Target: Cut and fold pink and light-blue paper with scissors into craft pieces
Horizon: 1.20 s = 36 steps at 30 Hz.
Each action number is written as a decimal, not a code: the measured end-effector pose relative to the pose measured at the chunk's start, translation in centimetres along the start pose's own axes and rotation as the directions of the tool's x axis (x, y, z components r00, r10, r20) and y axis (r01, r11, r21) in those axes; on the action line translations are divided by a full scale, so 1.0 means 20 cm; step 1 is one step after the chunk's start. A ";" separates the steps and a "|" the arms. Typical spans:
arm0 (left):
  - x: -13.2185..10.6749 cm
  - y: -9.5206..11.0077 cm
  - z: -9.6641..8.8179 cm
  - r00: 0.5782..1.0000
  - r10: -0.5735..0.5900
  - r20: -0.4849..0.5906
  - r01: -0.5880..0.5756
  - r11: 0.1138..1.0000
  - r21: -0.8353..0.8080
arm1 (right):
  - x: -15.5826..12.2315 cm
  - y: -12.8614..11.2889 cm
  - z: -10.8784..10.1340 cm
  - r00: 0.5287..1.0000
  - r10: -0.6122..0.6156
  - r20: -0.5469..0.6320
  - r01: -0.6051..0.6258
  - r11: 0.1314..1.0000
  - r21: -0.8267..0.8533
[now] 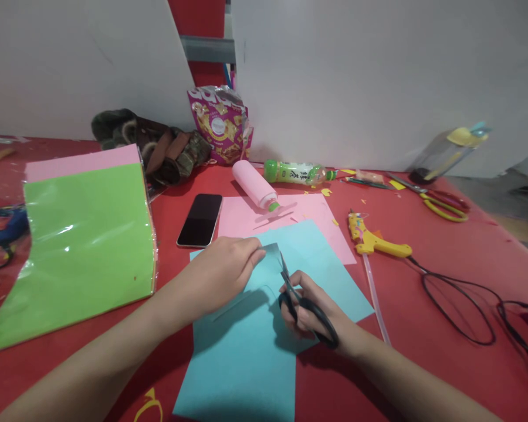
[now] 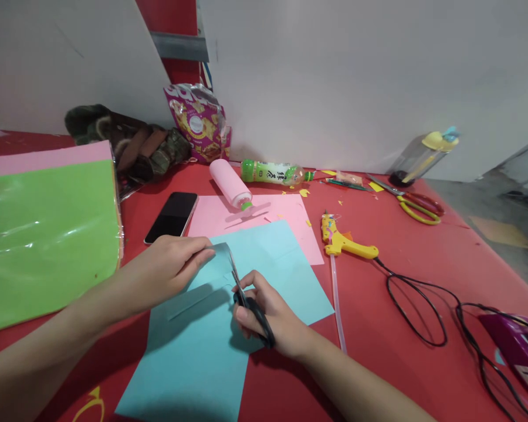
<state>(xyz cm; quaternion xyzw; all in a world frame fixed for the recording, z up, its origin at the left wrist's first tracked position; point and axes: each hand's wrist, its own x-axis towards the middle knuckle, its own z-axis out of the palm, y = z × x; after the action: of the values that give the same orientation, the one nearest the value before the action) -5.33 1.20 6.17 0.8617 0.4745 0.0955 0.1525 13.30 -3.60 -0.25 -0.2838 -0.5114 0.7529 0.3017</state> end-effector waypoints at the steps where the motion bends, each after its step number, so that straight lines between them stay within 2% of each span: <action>1: 0.00 0.00 0.00 1.000 -0.002 0.000 0.002 1.000 -0.002 | 0.00 0.00 0.00 1.000 0.005 -0.003 -0.005 1.000 0.000; 6: 0.00 0.00 0.00 1.000 -0.019 -0.001 0.019 0.999 -0.045 | 0.00 -0.01 0.01 1.000 -0.004 -0.013 0.004 1.000 0.012; 11: -0.01 -0.01 0.00 0.998 -0.049 -0.024 0.045 0.985 -0.168 | 0.00 -0.01 0.02 0.999 -0.048 0.024 0.046 0.997 0.066; 16: -0.01 0.00 -0.02 0.996 -0.077 -0.035 0.066 0.965 -0.255 | 0.00 -0.02 0.02 0.997 -0.063 0.045 0.061 0.997 0.053; 21: -0.01 0.00 -0.02 0.993 -0.110 -0.035 0.096 0.956 -0.276 | 0.00 -0.02 0.02 0.996 -0.061 0.058 0.057 0.996 0.066; 36: 0.00 0.02 -0.03 0.994 -0.110 -0.028 0.098 0.957 -0.274 | 0.00 -0.02 0.02 0.998 -0.039 0.043 0.036 0.996 0.076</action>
<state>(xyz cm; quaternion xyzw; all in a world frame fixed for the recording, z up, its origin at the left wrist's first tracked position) -5.25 1.10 6.77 0.8043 0.5045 0.1700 0.2640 13.11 -3.77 0.26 -0.2460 -0.4944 0.7719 0.3148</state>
